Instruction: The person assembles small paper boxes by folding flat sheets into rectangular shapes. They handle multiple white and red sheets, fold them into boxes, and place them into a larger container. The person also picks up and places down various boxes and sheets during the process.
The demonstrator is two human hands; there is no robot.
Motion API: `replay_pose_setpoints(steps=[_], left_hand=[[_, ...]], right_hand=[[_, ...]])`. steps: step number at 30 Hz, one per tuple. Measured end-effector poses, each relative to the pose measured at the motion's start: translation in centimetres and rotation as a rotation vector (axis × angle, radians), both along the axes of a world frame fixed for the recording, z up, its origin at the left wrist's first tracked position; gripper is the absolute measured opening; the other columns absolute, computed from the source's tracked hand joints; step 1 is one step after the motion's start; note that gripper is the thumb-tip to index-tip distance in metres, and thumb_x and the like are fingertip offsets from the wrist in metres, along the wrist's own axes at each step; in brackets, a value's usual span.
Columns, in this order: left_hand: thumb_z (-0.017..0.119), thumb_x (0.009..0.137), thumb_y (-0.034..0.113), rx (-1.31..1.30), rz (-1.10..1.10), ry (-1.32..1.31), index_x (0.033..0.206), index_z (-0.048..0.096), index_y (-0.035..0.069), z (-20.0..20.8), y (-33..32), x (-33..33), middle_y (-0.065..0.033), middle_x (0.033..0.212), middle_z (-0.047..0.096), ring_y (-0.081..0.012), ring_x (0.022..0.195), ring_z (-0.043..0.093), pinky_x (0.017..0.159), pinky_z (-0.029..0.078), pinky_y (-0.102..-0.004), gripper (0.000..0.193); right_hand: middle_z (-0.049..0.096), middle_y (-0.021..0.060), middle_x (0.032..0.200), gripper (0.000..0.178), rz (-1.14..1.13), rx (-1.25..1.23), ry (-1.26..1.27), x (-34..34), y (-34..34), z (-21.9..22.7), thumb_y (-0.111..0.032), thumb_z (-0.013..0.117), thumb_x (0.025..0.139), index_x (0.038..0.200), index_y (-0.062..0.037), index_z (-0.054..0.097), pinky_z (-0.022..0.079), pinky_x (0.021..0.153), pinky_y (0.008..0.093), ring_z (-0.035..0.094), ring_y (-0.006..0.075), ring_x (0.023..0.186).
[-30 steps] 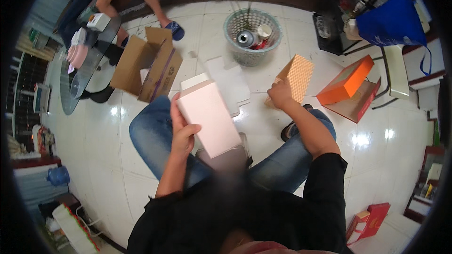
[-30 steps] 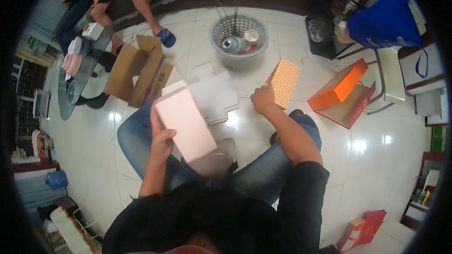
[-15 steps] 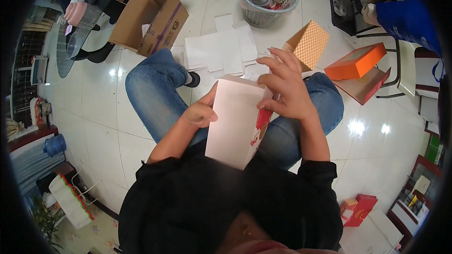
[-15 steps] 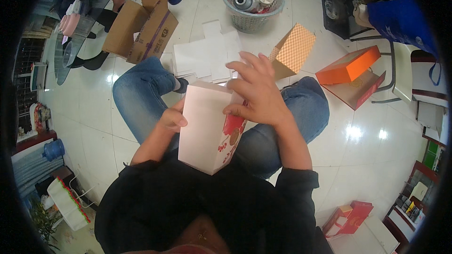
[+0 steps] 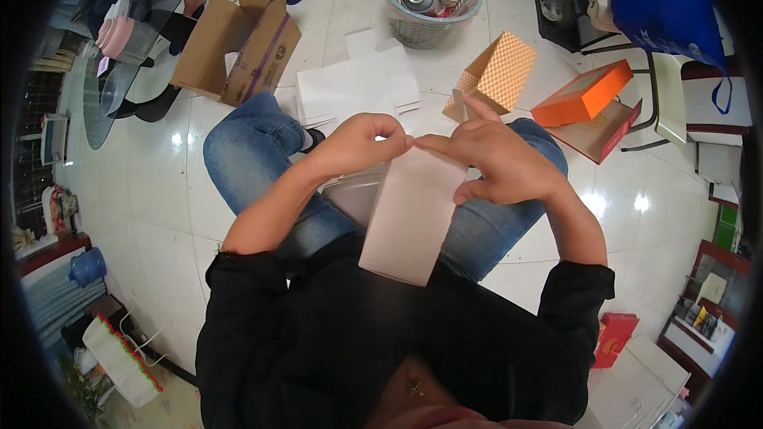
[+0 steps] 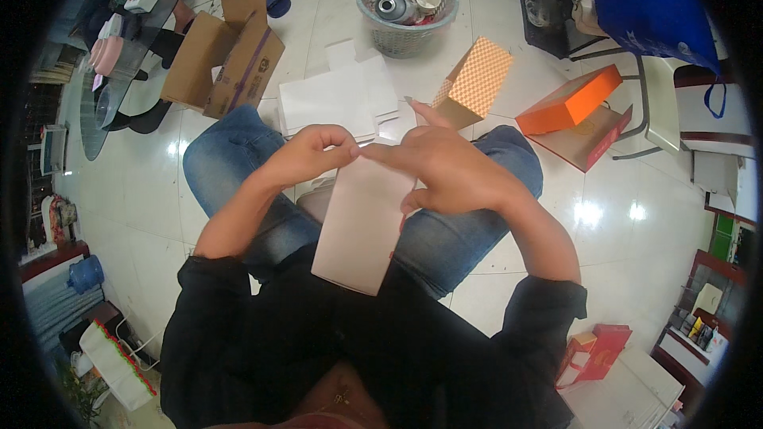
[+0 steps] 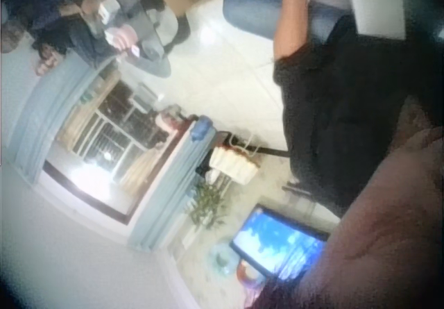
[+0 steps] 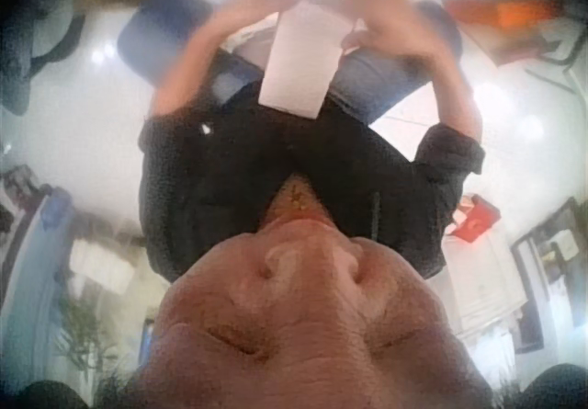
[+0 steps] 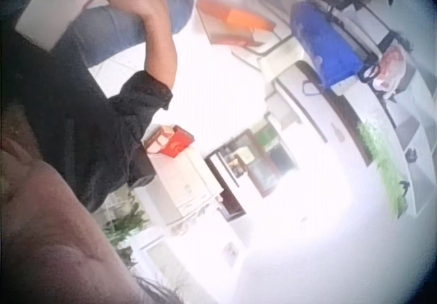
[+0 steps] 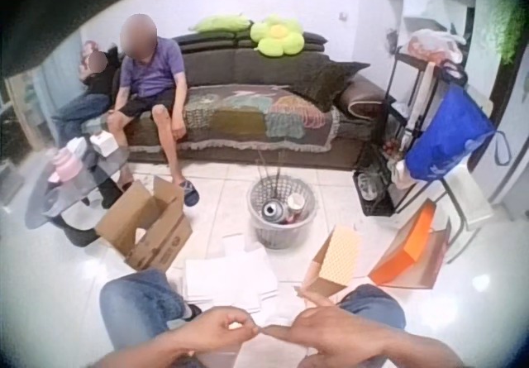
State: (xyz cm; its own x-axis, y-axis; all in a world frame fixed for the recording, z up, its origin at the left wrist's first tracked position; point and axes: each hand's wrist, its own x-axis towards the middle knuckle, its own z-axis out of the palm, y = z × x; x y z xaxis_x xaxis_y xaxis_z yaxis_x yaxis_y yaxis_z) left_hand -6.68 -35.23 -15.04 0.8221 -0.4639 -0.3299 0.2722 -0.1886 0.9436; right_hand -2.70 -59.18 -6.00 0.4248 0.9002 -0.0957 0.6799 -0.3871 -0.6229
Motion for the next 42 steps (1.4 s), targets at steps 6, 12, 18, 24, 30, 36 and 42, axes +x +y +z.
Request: replay_pose_setpoints(steps=[6, 12, 18, 24, 30, 36, 42], left_hand=[[0.062, 0.086, 0.016, -0.279, 0.062, 0.195, 0.099, 0.055, 0.000, 0.6, 0.5, 0.9, -0.0048, 0.087, 0.062, -0.0082, 0.077, 0.056, 0.070, 0.045, -0.0225, 0.022], [0.067, 0.080, 0.002, -0.656, 0.182, 0.232, 0.113, 0.043, 0.006, 0.9, 0.3, 0.7, -0.0101, 0.090, 0.064, -0.0134, 0.082, 0.063, 0.068, 0.051, -0.0255, 0.041], [0.068, 0.076, -0.001, -0.803, 0.268, 0.173, 0.117, 0.040, 0.008, 0.2, 1.7, -0.6, -0.0085, 0.094, 0.065, -0.0153, 0.085, 0.064, 0.074, 0.052, -0.0264, 0.051], [0.069, 0.076, -0.001, -0.897, 0.153, 0.111, 0.117, 0.041, 0.007, -0.1, 1.6, -0.2, -0.0072, 0.091, 0.066, -0.0134, 0.084, 0.064, 0.074, 0.052, -0.0258, 0.050], [0.069, 0.077, 0.000, -0.796, 0.071, 0.016, 0.120, 0.042, 0.005, 0.6, 2.5, 0.4, -0.0050, 0.089, 0.065, -0.0120, 0.082, 0.063, 0.075, 0.051, -0.0246, 0.051], [0.066, 0.077, -0.001, -0.780, 0.161, 0.085, 0.121, 0.047, 0.003, -1.9, 1.5, 0.2, -0.0044, 0.095, 0.061, -0.0112, 0.090, 0.060, 0.081, 0.049, -0.0257, 0.048], [0.068, 0.072, 0.001, -0.227, 0.061, -0.074, 0.126, 0.047, 0.007, -1.4, 4.1, 0.7, -0.0062, 0.102, 0.058, -0.0142, 0.098, 0.057, 0.085, 0.048, -0.0290, 0.058]], right_hand=[[0.059, 0.0091, 0.078, 0.071, -0.012, 0.067, -0.019, -0.8, 1.4, -0.3, -0.013, 0.076, 0.064, 0.130, -0.0106, 0.049, 0.019, 0.109, 0.0502, 0.059, 0.0257, 0.086], [0.058, 0.0064, 0.081, 0.058, -0.083, 0.247, -0.199, -1.0, 3.6, 0.5, -0.022, 0.080, 0.061, 0.113, -0.0104, 0.057, 0.032, 0.096, 0.0429, 0.056, 0.0251, 0.089], [0.059, 0.0049, 0.081, 0.041, -0.030, -0.099, -0.456, 0.2, 2.6, 2.2, -0.033, 0.080, 0.057, 0.084, -0.0083, 0.062, 0.037, 0.084, 0.0381, 0.055, 0.0249, 0.090], [0.066, 0.0105, 0.088, 0.041, 0.167, -0.184, -0.160, 1.5, 2.7, 2.5, -0.027, 0.078, 0.065, 0.100, -0.0064, 0.066, 0.043, 0.085, 0.0369, 0.060, 0.0239, 0.087], [0.067, 0.0135, 0.095, 0.047, 0.050, -0.337, 0.926, 4.9, 1.5, 6.0, -0.033, 0.064, 0.084, 0.122, -0.0059, 0.057, 0.054, 0.064, 0.0252, 0.066, 0.0183, 0.074], [0.064, 0.0109, 0.096, 0.041, 0.124, -0.124, 0.605, 1.6, 2.3, -1.9, -0.035, 0.063, 0.085, 0.113, -0.0048, 0.060, 0.045, 0.081, 0.0317, 0.059, 0.0243, 0.089], [0.063, 0.0155, 0.095, 0.031, -0.195, -0.006, 0.470, -0.5, 3.4, -8.1, -0.023, 0.066, 0.081, 0.105, -0.0043, 0.061, 0.045, 0.080, 0.0355, 0.060, 0.0284, 0.089]])
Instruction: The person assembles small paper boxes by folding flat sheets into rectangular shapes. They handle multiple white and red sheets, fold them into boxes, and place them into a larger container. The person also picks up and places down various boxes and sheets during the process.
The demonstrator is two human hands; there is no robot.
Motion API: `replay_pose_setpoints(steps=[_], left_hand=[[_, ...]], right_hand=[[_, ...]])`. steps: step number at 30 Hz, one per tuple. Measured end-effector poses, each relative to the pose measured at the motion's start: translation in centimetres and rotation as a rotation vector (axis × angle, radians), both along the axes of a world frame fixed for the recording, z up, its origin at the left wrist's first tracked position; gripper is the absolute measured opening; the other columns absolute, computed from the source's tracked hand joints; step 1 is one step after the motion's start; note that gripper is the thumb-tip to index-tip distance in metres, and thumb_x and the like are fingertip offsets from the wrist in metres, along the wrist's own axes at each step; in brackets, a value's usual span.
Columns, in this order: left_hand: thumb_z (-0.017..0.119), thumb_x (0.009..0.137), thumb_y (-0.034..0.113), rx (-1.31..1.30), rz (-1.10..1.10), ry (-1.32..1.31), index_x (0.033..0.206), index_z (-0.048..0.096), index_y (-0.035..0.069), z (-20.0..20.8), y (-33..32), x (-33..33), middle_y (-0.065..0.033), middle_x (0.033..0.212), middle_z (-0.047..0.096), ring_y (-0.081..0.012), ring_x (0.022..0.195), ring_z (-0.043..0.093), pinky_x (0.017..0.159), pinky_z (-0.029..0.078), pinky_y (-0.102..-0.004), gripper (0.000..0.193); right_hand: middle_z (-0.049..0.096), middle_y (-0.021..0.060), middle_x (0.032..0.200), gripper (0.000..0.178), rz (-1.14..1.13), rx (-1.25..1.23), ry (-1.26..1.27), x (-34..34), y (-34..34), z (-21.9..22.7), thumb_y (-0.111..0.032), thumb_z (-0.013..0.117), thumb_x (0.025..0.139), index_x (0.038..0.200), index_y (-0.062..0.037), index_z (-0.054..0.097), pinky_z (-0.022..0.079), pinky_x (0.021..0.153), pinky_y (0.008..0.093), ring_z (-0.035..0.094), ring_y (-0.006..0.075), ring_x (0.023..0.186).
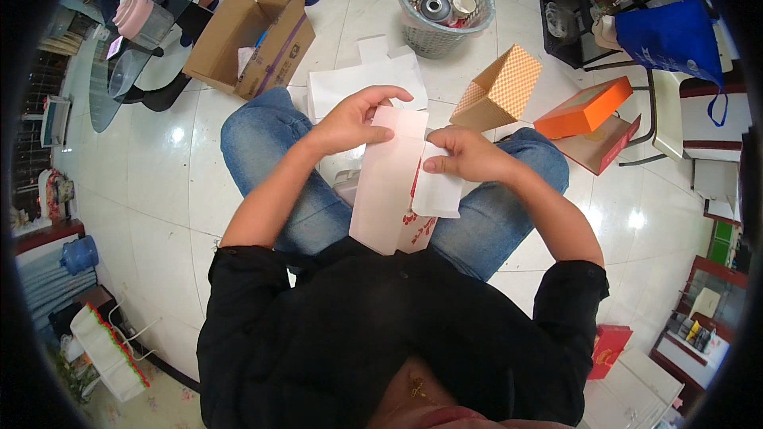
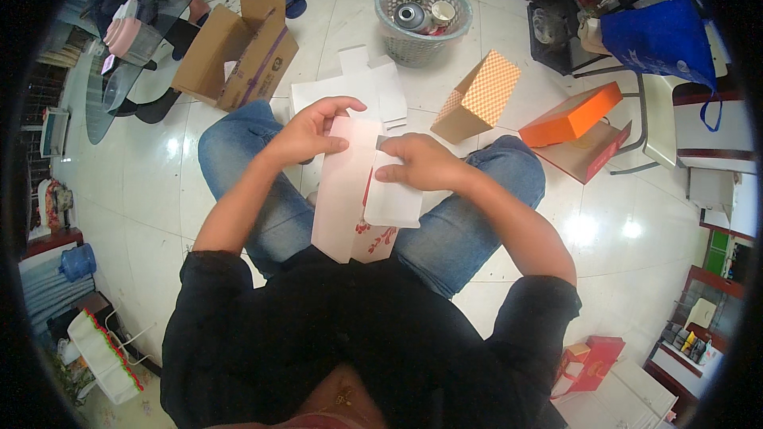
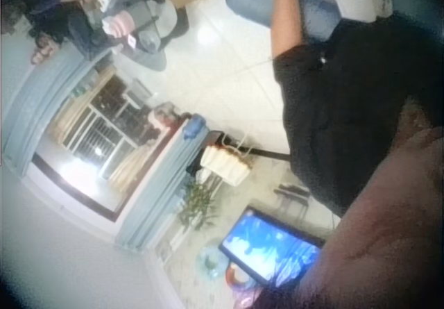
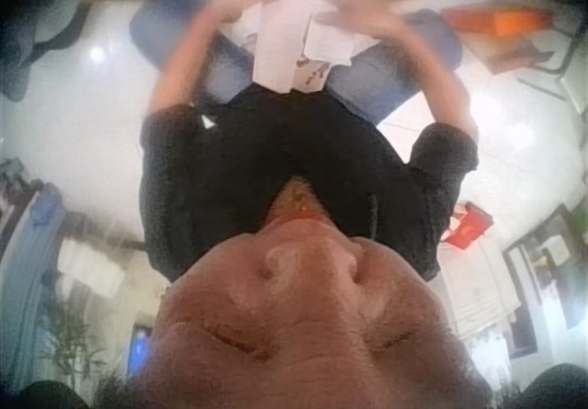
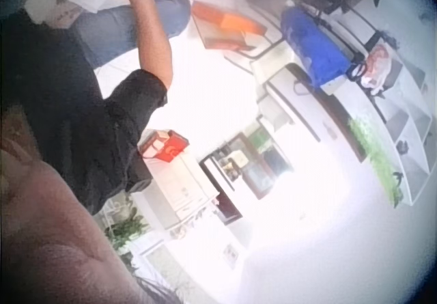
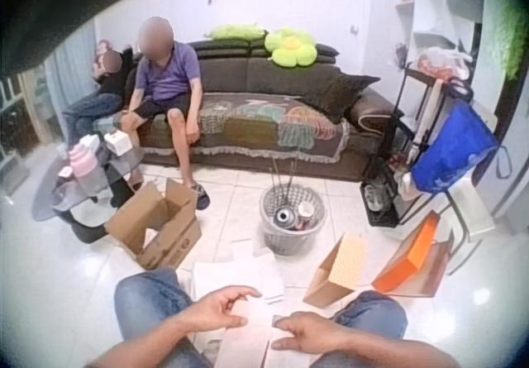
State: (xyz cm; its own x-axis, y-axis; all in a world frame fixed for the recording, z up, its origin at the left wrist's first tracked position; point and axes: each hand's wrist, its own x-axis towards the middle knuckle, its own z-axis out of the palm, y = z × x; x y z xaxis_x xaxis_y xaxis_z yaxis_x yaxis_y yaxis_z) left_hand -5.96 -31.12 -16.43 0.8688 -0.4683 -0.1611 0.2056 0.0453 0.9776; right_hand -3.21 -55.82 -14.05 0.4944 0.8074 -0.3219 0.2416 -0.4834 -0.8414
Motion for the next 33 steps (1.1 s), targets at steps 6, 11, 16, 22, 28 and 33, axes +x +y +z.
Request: replay_pose_setpoints(steps=[6, 11, 16, 22, 28, 33], left_hand=[[0.080, 0.058, 0.023, 0.715, -0.207, -0.898, 0.120, 0.052, 0.007, 6.7, -1.5, 1.0, -0.0096, 0.101, 0.056, -0.0282, 0.106, 0.050, 0.085, 0.044, -0.0368, 0.069], [0.079, 0.063, 0.029, 0.550, -0.355, -0.601, 0.099, 0.060, 0.003, 6.0, -2.3, 1.7, -0.0102, 0.089, 0.058, -0.0270, 0.089, 0.055, 0.077, 0.044, -0.0333, 0.047], [0.075, 0.071, 0.022, 0.403, -0.403, -0.281, 0.091, 0.063, 0.003, 1.6, -1.1, 1.5, -0.0095, 0.086, 0.058, -0.0221, 0.088, 0.055, 0.080, 0.043, -0.0304, 0.030], [0.071, 0.077, 0.015, 0.305, -0.367, -0.190, 0.092, 0.062, 0.001, -1.5, -0.6, 1.2, -0.0070, 0.092, 0.059, -0.0173, 0.094, 0.054, 0.086, 0.041, -0.0288, 0.023], [0.069, 0.079, 0.020, 0.155, -0.335, -0.100, 0.094, 0.065, -0.002, -3.7, 0.1, 0.1, -0.0098, 0.099, 0.062, -0.0183, 0.097, 0.057, 0.086, 0.043, -0.0299, 0.027], [0.067, 0.081, 0.016, -0.240, -0.325, 0.093, 0.095, 0.066, -0.002, -3.8, 1.1, 0.1, -0.0125, 0.108, 0.062, -0.0213, 0.103, 0.056, 0.091, 0.042, -0.0323, 0.023]], right_hand=[[0.064, 0.0154, 0.095, 0.025, -0.026, -0.129, -0.187, -0.1, 3.7, 2.7, -0.024, 0.061, 0.083, 0.100, -0.0053, 0.064, 0.046, 0.079, 0.0353, 0.061, 0.0272, 0.088], [0.064, 0.0095, 0.087, 0.025, -0.023, 0.020, 0.267, 0.7, 4.4, 3.0, -0.028, 0.056, 0.089, 0.096, -0.0057, 0.065, 0.046, 0.075, 0.0293, 0.058, 0.0150, 0.081], [0.063, 0.0027, 0.086, 0.029, -0.004, 0.039, 0.382, 1.1, 3.1, 0.9, -0.032, 0.054, 0.092, 0.099, -0.0067, 0.066, 0.044, 0.075, 0.0266, 0.054, 0.0100, 0.081], [0.064, 0.0037, 0.087, 0.036, -0.212, 0.031, 0.516, 1.6, 3.2, -0.8, -0.035, 0.054, 0.092, 0.098, -0.0013, 0.066, 0.044, 0.073, 0.0257, 0.054, 0.0103, 0.080], [0.062, 0.0012, 0.081, 0.039, -0.016, -0.044, 0.335, 1.7, 2.2, -1.7, -0.041, 0.054, 0.092, 0.096, -0.0042, 0.067, 0.044, 0.075, 0.0244, 0.053, 0.0096, 0.079], [0.063, 0.0017, 0.098, 0.034, 0.149, 0.163, 0.529, 3.5, 0.8, -0.7, -0.032, 0.061, 0.088, 0.109, -0.0057, 0.061, 0.045, 0.081, 0.0277, 0.055, 0.0109, 0.090]])
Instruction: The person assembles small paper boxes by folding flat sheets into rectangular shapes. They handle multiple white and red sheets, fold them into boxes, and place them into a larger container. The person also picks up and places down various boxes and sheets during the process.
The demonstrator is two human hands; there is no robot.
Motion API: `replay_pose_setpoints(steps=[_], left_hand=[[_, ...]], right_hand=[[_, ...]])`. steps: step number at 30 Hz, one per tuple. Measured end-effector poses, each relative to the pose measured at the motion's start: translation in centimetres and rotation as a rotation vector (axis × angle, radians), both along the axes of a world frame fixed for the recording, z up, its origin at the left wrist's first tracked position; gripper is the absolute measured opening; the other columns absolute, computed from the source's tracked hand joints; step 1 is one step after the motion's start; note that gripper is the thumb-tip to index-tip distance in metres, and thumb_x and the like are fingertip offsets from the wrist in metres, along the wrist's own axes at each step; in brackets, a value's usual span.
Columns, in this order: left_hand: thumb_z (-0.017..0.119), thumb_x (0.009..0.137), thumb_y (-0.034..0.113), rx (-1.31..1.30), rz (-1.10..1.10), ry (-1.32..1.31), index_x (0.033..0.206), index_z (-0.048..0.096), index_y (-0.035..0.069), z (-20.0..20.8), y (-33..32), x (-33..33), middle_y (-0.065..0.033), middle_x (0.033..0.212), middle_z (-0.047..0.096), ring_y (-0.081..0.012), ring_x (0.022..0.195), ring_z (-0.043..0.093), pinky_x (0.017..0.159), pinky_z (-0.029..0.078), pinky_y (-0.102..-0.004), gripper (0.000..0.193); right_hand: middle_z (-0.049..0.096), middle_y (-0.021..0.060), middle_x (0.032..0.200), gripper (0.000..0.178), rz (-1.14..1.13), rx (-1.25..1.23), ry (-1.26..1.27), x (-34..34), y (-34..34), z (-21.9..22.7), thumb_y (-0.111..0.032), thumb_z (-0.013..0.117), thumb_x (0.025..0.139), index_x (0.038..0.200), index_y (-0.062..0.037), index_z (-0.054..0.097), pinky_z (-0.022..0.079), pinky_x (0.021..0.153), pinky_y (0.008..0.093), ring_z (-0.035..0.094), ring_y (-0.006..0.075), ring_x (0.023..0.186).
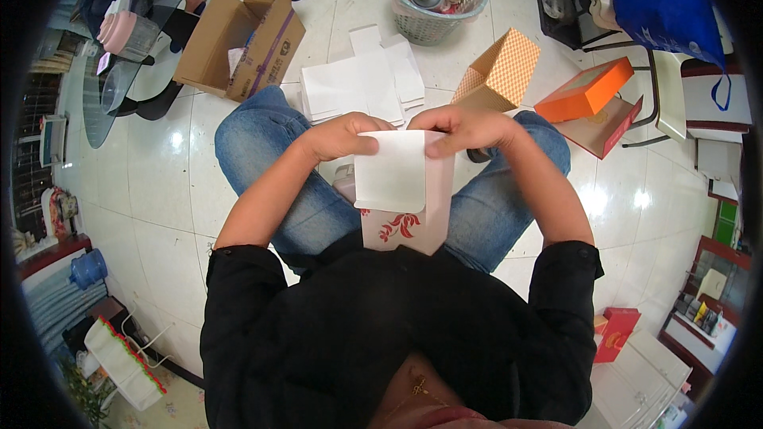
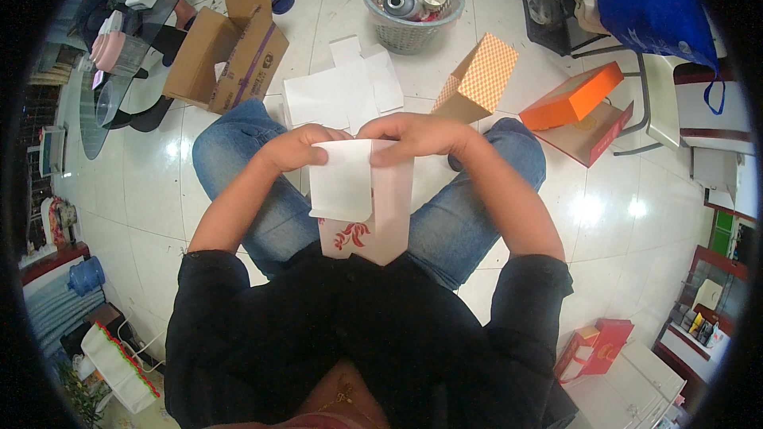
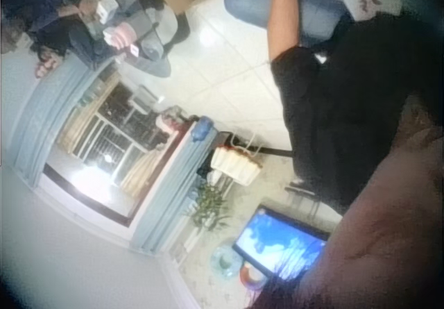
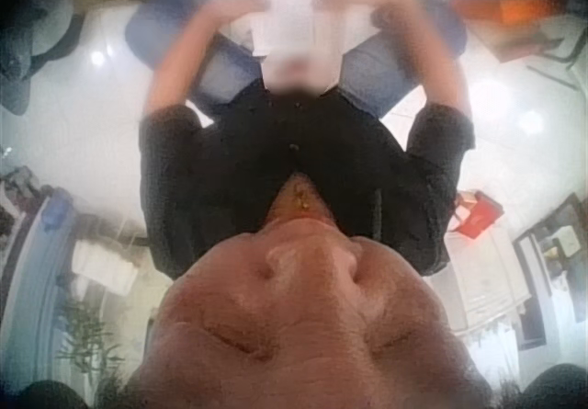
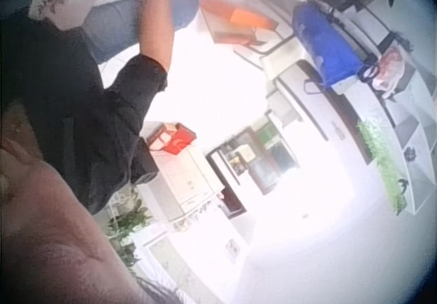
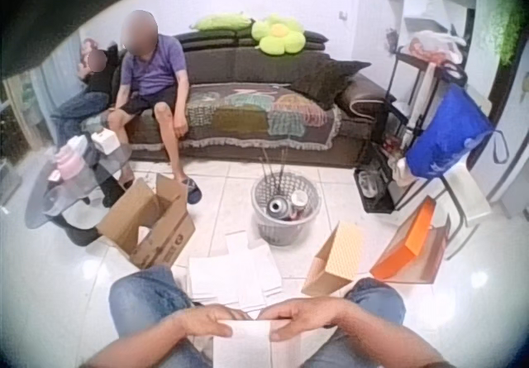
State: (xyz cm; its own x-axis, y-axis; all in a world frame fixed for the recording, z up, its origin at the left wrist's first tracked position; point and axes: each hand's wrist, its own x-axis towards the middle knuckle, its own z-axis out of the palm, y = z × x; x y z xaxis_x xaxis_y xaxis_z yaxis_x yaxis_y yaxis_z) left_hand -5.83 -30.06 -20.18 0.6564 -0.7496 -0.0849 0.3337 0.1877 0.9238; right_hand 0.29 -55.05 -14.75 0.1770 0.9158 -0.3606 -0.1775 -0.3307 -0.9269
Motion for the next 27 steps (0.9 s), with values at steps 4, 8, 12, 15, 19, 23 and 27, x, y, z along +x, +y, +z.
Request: replay_pose_setpoints(steps=[4, 8, 12, 15, 19, 23, 27], left_hand=[[0.067, 0.080, 0.014, -0.033, -0.076, -0.168, 0.096, 0.066, -0.001, 2.4, -0.1, 1.1, -0.0119, 0.107, 0.063, -0.0219, 0.105, 0.056, 0.093, 0.041, -0.0333, 0.022], [0.069, 0.079, 0.018, 0.316, -0.081, -0.294, 0.099, 0.065, 0.001, 6.5, 0.0, 1.5, -0.0092, 0.101, 0.065, -0.0182, 0.100, 0.058, 0.091, 0.043, -0.0314, 0.026], [0.070, 0.078, 0.019, 0.474, 0.030, -0.486, 0.093, 0.063, 0.003, 8.1, -1.5, 0.1, -0.0068, 0.087, 0.063, -0.0135, 0.084, 0.058, 0.078, 0.045, -0.0278, 0.023], [0.070, 0.079, 0.019, 0.589, 0.066, -0.456, 0.085, 0.058, 0.002, 8.1, -2.5, -0.5, -0.0054, 0.076, 0.056, -0.0116, 0.074, 0.052, 0.068, 0.044, -0.0270, 0.022], [0.067, 0.083, 0.016, 0.446, 0.198, -0.252, 0.081, 0.057, 0.003, 6.4, -3.3, -2.1, -0.0008, 0.074, 0.051, -0.0085, 0.074, 0.047, 0.067, 0.040, -0.0247, 0.016], [0.064, 0.085, 0.015, 0.395, 0.246, -0.198, 0.077, 0.057, 0.004, 5.7, -4.0, -2.5, 0.0015, 0.073, 0.050, -0.0077, 0.073, 0.046, 0.066, 0.040, -0.0240, 0.016], [0.061, 0.088, 0.014, 0.301, 0.251, -0.124, 0.075, 0.056, 0.004, 4.8, -4.2, -2.5, 0.0035, 0.073, 0.049, -0.0063, 0.073, 0.045, 0.067, 0.039, -0.0232, 0.017]], right_hand=[[0.063, 0.0022, 0.102, 0.034, 0.090, 0.092, 0.071, 0.6, 0.8, 3.3, -0.021, 0.065, 0.084, 0.114, -0.0052, 0.059, 0.045, 0.083, 0.0287, 0.056, 0.0121, 0.093], [0.064, 0.0037, 0.101, 0.034, 0.003, -0.126, -0.072, -1.1, 1.2, 4.4, -0.020, 0.065, 0.084, 0.114, -0.0050, 0.059, 0.045, 0.083, 0.0283, 0.057, 0.0132, 0.091], [0.064, 0.0057, 0.098, 0.034, -0.045, -0.210, -0.119, -1.5, 1.4, 5.4, -0.020, 0.065, 0.084, 0.115, -0.0059, 0.060, 0.045, 0.083, 0.0281, 0.057, 0.0137, 0.091], [0.065, 0.0067, 0.096, 0.033, -0.061, -0.196, -0.176, -2.2, 1.4, 5.8, -0.020, 0.065, 0.084, 0.114, -0.0065, 0.060, 0.045, 0.083, 0.0287, 0.058, 0.0148, 0.091], [0.065, 0.0108, 0.096, 0.030, -0.149, -0.196, -0.302, -3.9, 0.9, 5.0, -0.023, 0.066, 0.082, 0.108, -0.0073, 0.062, 0.045, 0.081, 0.0316, 0.060, 0.0207, 0.090], [0.064, 0.0143, 0.092, 0.027, -0.206, -0.310, -0.558, -5.4, 1.0, 5.9, -0.026, 0.066, 0.081, 0.101, -0.0079, 0.062, 0.046, 0.076, 0.0365, 0.061, 0.0294, 0.086], [0.064, 0.0145, 0.084, 0.028, -0.217, -0.392, -0.710, -6.6, 0.9, 6.7, -0.026, 0.065, 0.081, 0.101, -0.0076, 0.060, 0.047, 0.070, 0.0394, 0.062, 0.0325, 0.079]])
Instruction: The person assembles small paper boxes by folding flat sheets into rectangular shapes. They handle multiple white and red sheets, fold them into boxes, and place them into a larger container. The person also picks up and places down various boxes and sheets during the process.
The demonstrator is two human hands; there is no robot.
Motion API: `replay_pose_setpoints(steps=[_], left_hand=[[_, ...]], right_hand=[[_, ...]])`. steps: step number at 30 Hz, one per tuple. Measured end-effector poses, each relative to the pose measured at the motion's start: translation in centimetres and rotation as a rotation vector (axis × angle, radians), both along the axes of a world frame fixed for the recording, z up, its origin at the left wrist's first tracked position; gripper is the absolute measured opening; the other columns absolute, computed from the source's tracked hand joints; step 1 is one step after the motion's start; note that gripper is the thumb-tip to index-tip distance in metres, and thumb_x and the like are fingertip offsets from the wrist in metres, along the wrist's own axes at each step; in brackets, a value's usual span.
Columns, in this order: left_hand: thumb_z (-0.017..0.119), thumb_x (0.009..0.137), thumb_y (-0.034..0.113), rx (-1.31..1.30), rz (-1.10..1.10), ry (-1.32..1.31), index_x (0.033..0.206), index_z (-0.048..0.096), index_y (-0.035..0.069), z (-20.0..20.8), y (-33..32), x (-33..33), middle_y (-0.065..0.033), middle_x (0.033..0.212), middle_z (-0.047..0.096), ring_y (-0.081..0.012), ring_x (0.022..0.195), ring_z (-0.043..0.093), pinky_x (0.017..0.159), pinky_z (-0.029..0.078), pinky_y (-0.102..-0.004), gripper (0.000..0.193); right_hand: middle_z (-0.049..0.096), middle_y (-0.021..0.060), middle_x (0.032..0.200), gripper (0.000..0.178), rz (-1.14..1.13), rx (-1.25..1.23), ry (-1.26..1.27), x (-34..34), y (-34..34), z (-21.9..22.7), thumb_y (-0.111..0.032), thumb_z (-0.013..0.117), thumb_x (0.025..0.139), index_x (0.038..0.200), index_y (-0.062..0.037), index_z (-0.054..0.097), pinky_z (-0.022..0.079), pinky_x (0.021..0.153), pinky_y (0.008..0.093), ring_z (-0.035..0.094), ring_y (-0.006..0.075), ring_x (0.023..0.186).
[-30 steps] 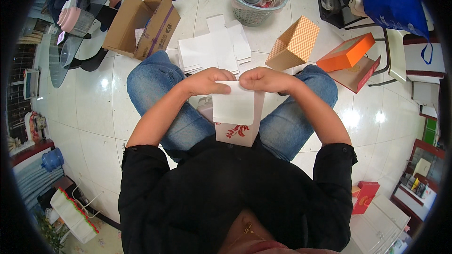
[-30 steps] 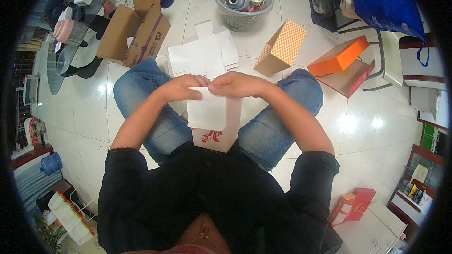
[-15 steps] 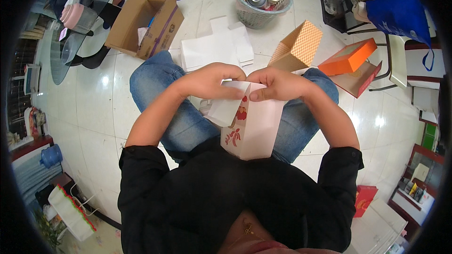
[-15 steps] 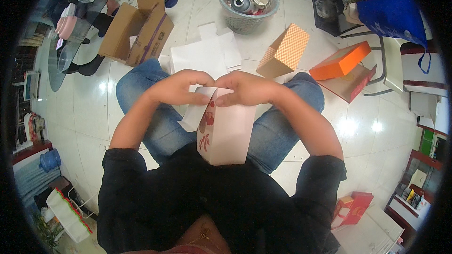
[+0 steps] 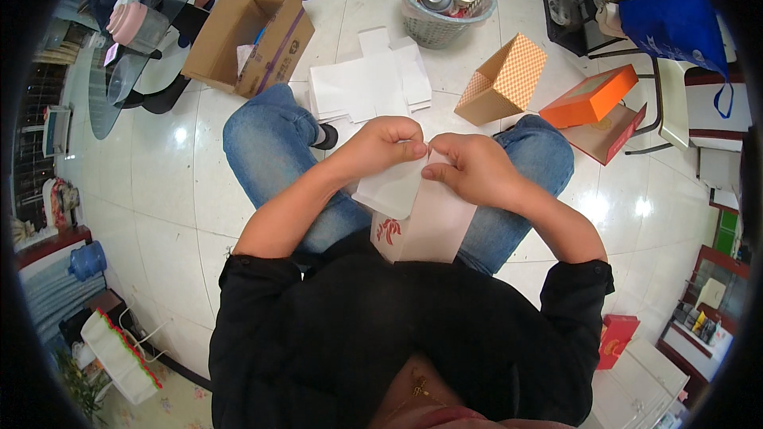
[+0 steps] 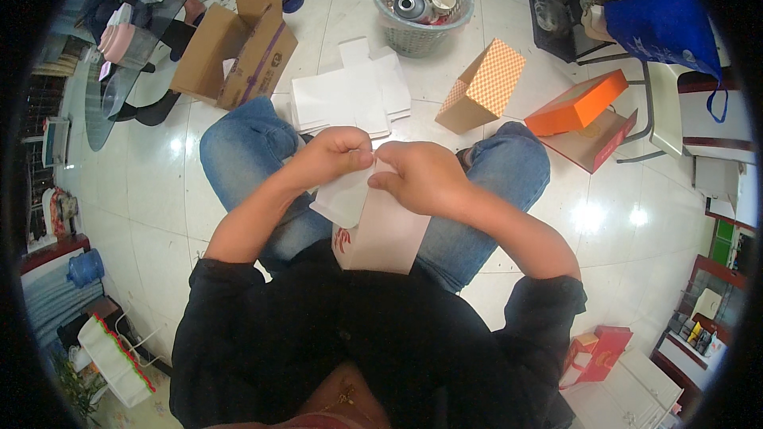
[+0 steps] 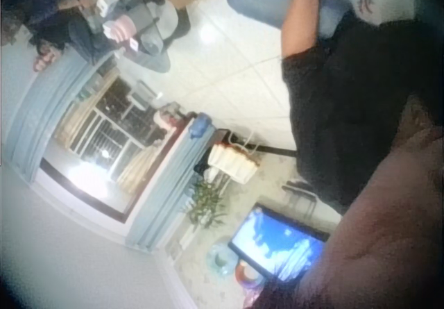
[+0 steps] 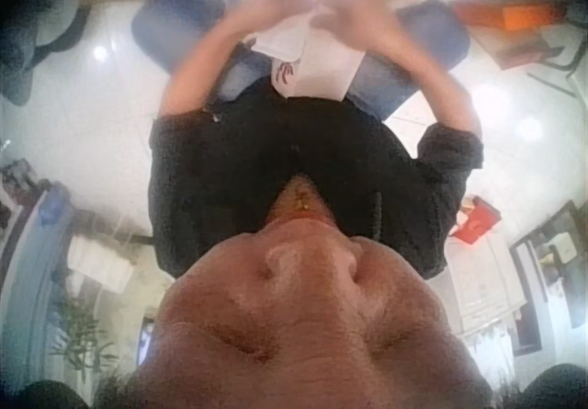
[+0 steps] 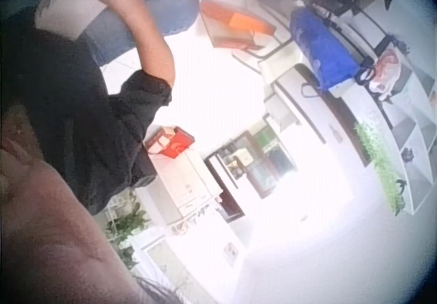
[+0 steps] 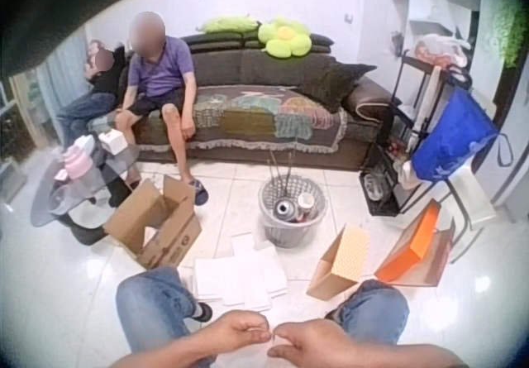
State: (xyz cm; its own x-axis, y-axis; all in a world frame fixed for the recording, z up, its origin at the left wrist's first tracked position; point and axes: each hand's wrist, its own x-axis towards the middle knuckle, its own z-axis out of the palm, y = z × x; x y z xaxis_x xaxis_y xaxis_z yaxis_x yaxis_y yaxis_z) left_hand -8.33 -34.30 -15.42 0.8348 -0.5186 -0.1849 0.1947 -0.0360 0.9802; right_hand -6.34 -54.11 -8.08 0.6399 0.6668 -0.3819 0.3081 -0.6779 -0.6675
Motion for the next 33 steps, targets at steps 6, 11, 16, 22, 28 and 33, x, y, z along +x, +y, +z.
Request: replay_pose_setpoints(steps=[6, 11, 16, 22, 28, 33], left_hand=[[0.060, 0.089, 0.017, 0.063, 0.082, -0.024, 0.078, 0.058, 0.003, -0.7, -1.0, -0.2, 0.0029, 0.073, 0.052, -0.0054, 0.073, 0.046, 0.067, 0.040, -0.0224, 0.017], [0.060, 0.088, 0.023, 0.218, 0.066, 0.047, 0.079, 0.060, 0.003, -1.6, -1.0, 0.3, 0.0010, 0.071, 0.053, -0.0078, 0.072, 0.049, 0.065, 0.040, -0.0243, 0.022], [0.058, 0.088, 0.027, 0.274, 0.135, -0.185, 0.080, 0.060, 0.006, -1.3, -2.3, 0.6, -0.0050, 0.071, 0.055, -0.0173, 0.068, 0.053, 0.063, 0.042, -0.0304, 0.022], [0.056, 0.088, 0.025, 0.320, 0.260, -0.264, 0.081, 0.057, 0.005, 0.7, -3.9, 0.0, -0.0093, 0.075, 0.056, -0.0241, 0.071, 0.054, 0.065, 0.043, -0.0342, 0.021], [0.054, 0.088, 0.019, 0.216, 0.521, -0.393, 0.080, 0.057, 0.003, -0.5, -4.2, -1.8, -0.0119, 0.076, 0.057, -0.0274, 0.072, 0.055, 0.066, 0.043, -0.0357, 0.018], [0.054, 0.088, 0.018, 0.323, 0.626, -0.552, 0.079, 0.058, 0.003, -2.2, -4.4, -2.0, -0.0135, 0.075, 0.058, -0.0315, 0.072, 0.055, 0.064, 0.044, -0.0381, 0.018]], right_hand=[[0.064, 0.0084, 0.076, 0.047, -0.054, 0.145, -0.069, -0.8, -0.6, 0.1, -0.016, 0.072, 0.076, 0.117, -0.0116, 0.049, 0.045, 0.057, 0.0305, 0.062, 0.0238, 0.063], [0.067, 0.0071, 0.081, 0.045, 0.102, 0.287, -0.110, -0.1, -1.4, 0.9, -0.016, 0.072, 0.073, 0.115, -0.0120, 0.055, 0.047, 0.060, 0.0302, 0.063, 0.0238, 0.066], [0.065, 0.0075, 0.075, 0.022, 0.375, -0.327, -0.046, 2.5, -0.5, 3.7, -0.025, 0.076, 0.065, 0.078, -0.0085, 0.071, 0.045, 0.074, 0.0343, 0.062, 0.0228, 0.072], [0.063, 0.0100, 0.091, 0.028, 0.653, -0.452, -0.314, 1.9, -0.4, 2.2, -0.035, 0.072, 0.066, 0.081, -0.0117, 0.072, 0.029, 0.100, 0.0488, 0.052, 0.0287, 0.100], [0.054, 0.0071, 0.112, 0.027, 0.409, 0.203, 0.176, 2.7, -2.9, -2.7, -0.030, 0.076, 0.066, 0.081, -0.0082, 0.071, 0.034, 0.097, 0.0384, 0.042, 0.0324, 0.109], [0.054, 0.0060, 0.108, 0.026, 0.177, 0.197, 0.111, -0.3, -1.8, -3.4, -0.026, 0.079, 0.062, 0.077, -0.0074, 0.069, 0.038, 0.087, 0.0390, 0.043, 0.0317, 0.099]])
